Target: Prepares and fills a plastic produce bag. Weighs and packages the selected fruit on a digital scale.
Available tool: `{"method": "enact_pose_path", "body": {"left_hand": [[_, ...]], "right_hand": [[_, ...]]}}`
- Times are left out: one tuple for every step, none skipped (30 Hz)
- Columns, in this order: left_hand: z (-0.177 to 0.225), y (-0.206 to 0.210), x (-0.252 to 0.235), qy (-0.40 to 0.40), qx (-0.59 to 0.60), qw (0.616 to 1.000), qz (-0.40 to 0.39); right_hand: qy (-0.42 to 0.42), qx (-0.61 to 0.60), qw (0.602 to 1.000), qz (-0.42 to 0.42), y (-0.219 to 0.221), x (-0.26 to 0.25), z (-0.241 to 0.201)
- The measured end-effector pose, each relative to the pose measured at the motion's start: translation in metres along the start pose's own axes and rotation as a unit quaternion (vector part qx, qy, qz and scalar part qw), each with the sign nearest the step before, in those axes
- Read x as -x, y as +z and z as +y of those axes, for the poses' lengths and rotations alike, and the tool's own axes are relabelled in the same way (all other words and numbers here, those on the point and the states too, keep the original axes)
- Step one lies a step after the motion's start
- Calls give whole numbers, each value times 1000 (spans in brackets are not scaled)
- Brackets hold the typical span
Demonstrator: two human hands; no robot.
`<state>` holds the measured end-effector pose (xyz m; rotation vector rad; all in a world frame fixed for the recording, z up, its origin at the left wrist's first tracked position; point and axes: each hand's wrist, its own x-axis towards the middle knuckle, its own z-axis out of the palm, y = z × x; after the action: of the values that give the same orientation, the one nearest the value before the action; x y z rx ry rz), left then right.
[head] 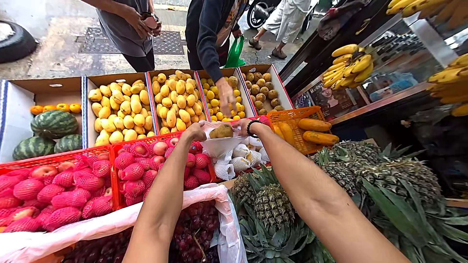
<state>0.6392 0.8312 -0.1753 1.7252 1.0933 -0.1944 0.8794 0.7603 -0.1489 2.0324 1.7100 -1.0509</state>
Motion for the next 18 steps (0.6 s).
{"method": "enact_pose_path", "body": {"left_hand": [[-1,0,0,-2,-14,1000,1],[-1,-2,-1,0,-36,999,5],[-1,-4,-3,2,-60,998,11],[-2,-4,-2,1,-84,996,10],[-2,-4,0,-1,-114,993,5],[-2,-5,0,-5,-143,990,-1],[-3,-3,2,-10,-163,987,-7],[-4,-2,5,-11,-167,986,-12],[-2,-3,7,-1,-164,986,-11],[2,-4,9,15,-160,987,-9],[9,-5,10,33,-159,987,-9],[16,-4,10,46,-162,986,-10],[21,-1,11,53,-163,985,-10],[24,2,12,54,-161,985,-10],[26,2,12,50,-162,985,-10],[26,3,12,44,-166,985,-12],[25,3,11,39,-171,984,-15],[23,3,10,36,-173,984,-15]], "right_hand": [[1,-2,1000,0,0,4,-3],[-7,-4,1000,11,0,3,-4],[-22,-4,999,24,1,0,-3],[-39,-7,999,26,3,0,-4],[-60,-9,998,17,3,4,-8],[-73,-9,997,-5,1,8,-14],[-61,4,997,-54,-5,19,-26],[-39,25,994,-95,-12,30,-38],[-11,38,993,-114,-18,36,-45],[20,41,993,-112,-22,39,-46],[53,45,992,-107,-28,47,-49],[81,51,990,-103,-32,54,-48],[90,62,990,-93,-29,53,-40],[91,77,989,-83,-24,49,-30],[89,88,989,-75,-20,43,-21],[87,94,989,-77,-16,40,-17],[87,93,989,-80,-14,40,-15],[88,87,989,-83,-13,41,-16]]}}
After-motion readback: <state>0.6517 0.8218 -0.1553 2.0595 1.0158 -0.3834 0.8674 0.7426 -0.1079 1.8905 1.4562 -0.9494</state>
